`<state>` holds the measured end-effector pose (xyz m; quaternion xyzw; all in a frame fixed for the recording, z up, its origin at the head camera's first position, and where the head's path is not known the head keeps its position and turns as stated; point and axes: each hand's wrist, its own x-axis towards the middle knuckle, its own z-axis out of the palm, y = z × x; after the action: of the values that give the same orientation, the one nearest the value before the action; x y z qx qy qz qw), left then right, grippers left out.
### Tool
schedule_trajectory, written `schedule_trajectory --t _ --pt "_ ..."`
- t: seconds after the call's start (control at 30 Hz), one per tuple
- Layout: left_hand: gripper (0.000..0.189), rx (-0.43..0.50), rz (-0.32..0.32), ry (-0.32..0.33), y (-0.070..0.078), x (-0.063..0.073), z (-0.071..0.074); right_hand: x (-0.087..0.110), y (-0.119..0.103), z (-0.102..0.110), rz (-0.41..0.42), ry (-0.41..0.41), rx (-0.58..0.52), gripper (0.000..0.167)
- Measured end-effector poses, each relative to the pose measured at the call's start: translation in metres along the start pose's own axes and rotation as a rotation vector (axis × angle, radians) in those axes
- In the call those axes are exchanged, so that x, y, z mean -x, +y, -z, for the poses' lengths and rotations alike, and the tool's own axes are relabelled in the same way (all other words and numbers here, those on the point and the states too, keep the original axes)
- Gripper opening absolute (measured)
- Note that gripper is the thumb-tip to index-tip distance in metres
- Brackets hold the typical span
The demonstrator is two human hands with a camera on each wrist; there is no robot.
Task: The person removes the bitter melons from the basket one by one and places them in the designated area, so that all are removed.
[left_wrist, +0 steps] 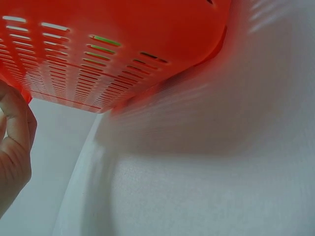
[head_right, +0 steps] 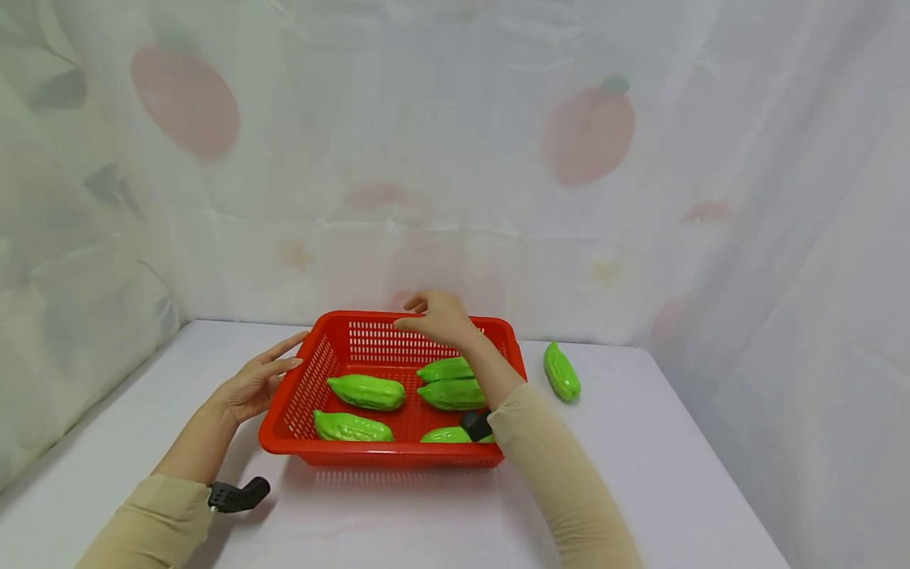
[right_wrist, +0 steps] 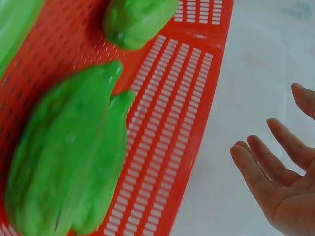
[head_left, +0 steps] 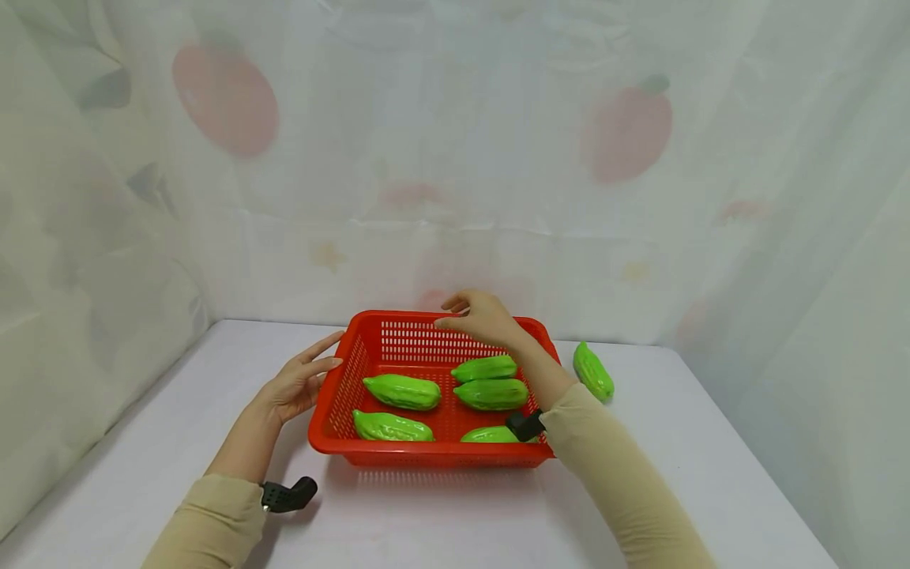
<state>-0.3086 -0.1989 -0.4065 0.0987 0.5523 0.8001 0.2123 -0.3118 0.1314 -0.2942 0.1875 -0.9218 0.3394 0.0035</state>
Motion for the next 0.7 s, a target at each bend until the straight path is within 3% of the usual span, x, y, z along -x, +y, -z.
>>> schedule_trajectory --t 0.43,0.7 --pt "0.068 -0.001 -0.002 0.021 0.0 0.003 0.003 -0.023 -0.02 -0.038 0.037 -0.112 -0.122 0.042" --pt "0.067 0.001 0.0 0.012 0.0 0.005 0.001 -0.025 -0.007 -0.046 -0.012 -0.252 -0.261 0.052"
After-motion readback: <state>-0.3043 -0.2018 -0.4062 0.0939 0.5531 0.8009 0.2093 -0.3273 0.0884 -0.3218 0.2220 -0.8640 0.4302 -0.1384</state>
